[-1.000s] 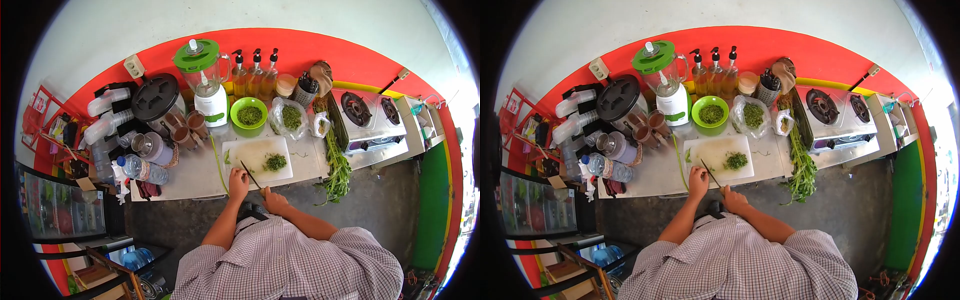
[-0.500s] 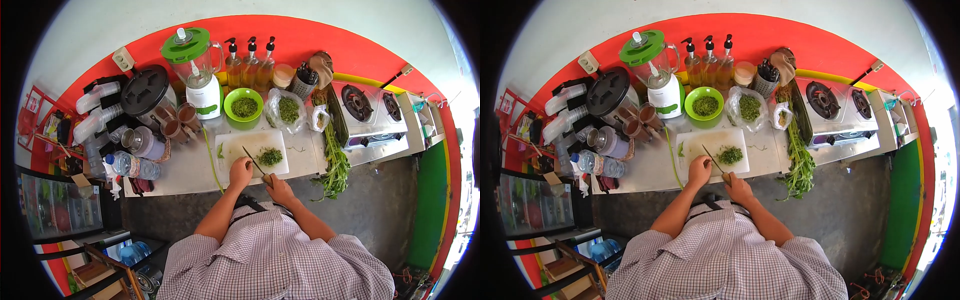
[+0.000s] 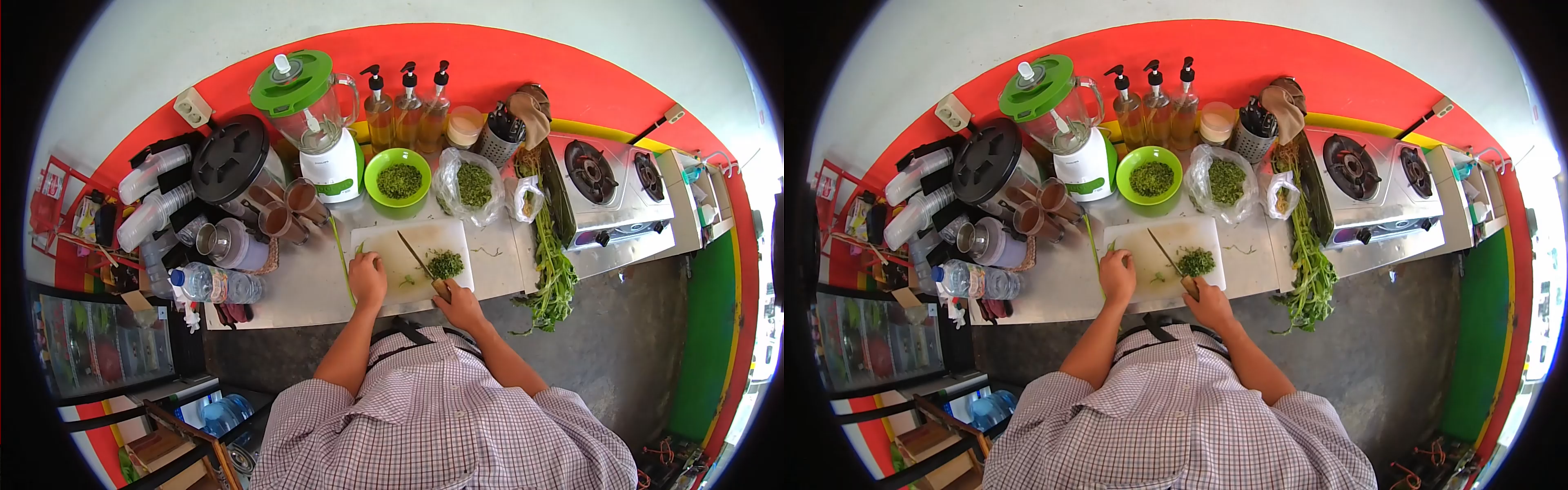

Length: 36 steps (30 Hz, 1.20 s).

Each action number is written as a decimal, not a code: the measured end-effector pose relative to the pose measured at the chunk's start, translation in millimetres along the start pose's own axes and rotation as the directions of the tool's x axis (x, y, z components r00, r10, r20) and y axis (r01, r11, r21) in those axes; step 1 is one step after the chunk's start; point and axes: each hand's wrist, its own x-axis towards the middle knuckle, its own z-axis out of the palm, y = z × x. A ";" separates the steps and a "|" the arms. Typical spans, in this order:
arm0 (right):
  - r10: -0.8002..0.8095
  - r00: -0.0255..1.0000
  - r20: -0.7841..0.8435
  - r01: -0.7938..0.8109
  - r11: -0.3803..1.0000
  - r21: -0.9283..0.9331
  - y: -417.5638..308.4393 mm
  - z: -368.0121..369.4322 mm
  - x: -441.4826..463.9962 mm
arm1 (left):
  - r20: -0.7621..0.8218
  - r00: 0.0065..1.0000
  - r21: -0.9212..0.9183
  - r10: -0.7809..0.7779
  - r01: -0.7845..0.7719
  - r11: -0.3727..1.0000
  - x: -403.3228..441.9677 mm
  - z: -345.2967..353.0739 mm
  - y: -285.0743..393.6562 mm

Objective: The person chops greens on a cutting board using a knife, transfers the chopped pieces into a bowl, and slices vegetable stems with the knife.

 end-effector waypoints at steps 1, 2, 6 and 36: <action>0.013 1.000 -0.001 -0.013 1.000 0.009 1.1 -0.7 0.7 | 0.018 1.000 -0.009 0.021 -0.021 1.000 0.4 0.1 1.3; 0.026 1.000 -0.003 -0.026 1.000 0.017 2.0 -1.4 1.1 | 0.020 1.000 -0.006 0.019 -0.019 1.000 -0.1 -0.4 2.6; 0.016 0.999 -0.043 -0.015 1.000 0.026 8.9 1.3 -1.2 | 0.186 0.960 -0.133 0.211 -0.188 0.973 -3.1 5.8 7.2; 0.196 0.979 0.061 -0.181 0.963 -0.198 -23.1 42.1 -34.5 | 0.231 0.924 -0.259 0.306 -0.245 0.934 -38.7 4.2 6.0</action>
